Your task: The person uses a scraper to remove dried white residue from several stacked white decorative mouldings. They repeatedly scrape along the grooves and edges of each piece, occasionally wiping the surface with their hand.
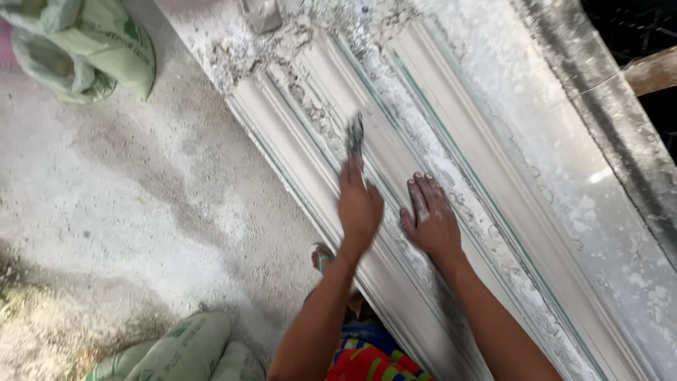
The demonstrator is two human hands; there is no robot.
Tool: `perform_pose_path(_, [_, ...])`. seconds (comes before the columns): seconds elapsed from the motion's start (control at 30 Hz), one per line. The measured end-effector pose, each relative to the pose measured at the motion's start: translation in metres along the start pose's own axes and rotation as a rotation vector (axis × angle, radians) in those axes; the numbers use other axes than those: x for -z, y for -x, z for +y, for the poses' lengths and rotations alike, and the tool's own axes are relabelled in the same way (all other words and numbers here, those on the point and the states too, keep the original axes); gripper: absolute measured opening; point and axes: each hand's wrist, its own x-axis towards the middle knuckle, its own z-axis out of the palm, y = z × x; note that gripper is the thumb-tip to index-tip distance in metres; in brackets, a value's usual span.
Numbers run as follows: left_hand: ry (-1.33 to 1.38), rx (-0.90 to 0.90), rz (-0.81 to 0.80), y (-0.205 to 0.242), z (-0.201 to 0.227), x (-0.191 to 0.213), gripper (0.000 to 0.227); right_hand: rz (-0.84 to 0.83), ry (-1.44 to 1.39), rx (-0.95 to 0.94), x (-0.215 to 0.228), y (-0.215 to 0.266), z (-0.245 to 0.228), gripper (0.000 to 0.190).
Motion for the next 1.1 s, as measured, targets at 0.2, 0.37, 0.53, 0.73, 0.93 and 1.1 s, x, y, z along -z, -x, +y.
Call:
perform_pose_path(0.2, [0.030, -0.099, 0.163, -0.062, -0.016, 0.017, 0.062, 0.038, 0.028, 0.017, -0.007, 0.003, 0.003, 0.061])
perform_pose_path(0.37, [0.023, -0.100, 0.163, -0.084, -0.019, 0.014, 0.060, 0.039, 0.032, 0.000, -0.009, 0.002, 0.003, 0.061])
perform_pose_path(0.53, [0.014, -0.142, 0.239, -0.080, -0.014, 0.014, 0.058, 0.077, 0.048, 0.010, -0.005, 0.002, 0.002, 0.062])
perform_pose_path(0.73, [0.048, -0.199, 0.311, -0.146, -0.030, 0.038, 0.052, 0.013, -0.006, -0.017, 0.001, 0.010, -0.007, 0.061])
perform_pose_path(0.93, [0.111, -0.058, 0.186, -0.113, -0.011, 0.037, 0.061, 0.016, 0.021, -0.018, -0.010, 0.005, 0.003, 0.064])
perform_pose_path(1.1, [0.059, -0.134, 0.280, -0.177, -0.026, 0.047, 0.052, 0.086, 0.027, 0.004, -0.007, -0.009, 0.001, 0.063])
